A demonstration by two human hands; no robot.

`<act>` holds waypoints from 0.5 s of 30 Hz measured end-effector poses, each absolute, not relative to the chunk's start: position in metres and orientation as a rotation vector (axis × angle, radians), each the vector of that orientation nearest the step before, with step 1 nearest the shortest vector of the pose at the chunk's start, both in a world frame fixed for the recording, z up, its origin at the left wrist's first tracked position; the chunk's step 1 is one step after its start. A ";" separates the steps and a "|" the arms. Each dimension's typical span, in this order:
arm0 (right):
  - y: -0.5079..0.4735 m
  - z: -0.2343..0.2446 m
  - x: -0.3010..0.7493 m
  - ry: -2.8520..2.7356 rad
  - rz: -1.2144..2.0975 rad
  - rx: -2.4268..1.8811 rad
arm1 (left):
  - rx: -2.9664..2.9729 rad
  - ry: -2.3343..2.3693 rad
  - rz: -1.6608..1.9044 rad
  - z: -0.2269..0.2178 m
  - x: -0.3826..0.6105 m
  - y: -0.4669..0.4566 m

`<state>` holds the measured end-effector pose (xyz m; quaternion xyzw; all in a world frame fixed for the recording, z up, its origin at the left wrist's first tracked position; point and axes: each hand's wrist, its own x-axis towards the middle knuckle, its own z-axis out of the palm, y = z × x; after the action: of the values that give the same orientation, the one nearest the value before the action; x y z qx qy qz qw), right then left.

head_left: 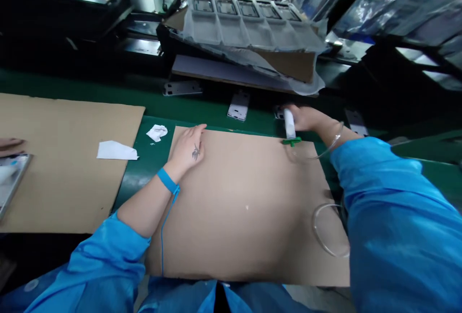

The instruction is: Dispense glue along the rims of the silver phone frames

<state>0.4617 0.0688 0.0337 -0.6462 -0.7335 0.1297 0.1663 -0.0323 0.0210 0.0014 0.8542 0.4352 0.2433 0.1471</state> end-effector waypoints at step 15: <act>0.053 0.023 0.487 -1.847 0.248 -1.582 | 2.494 1.246 0.638 0.001 -0.034 0.019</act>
<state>0.4865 0.0529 0.0227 -0.6081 -0.7102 0.0955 0.3416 -0.0340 0.0185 0.0011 0.8634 0.4313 0.2209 0.1402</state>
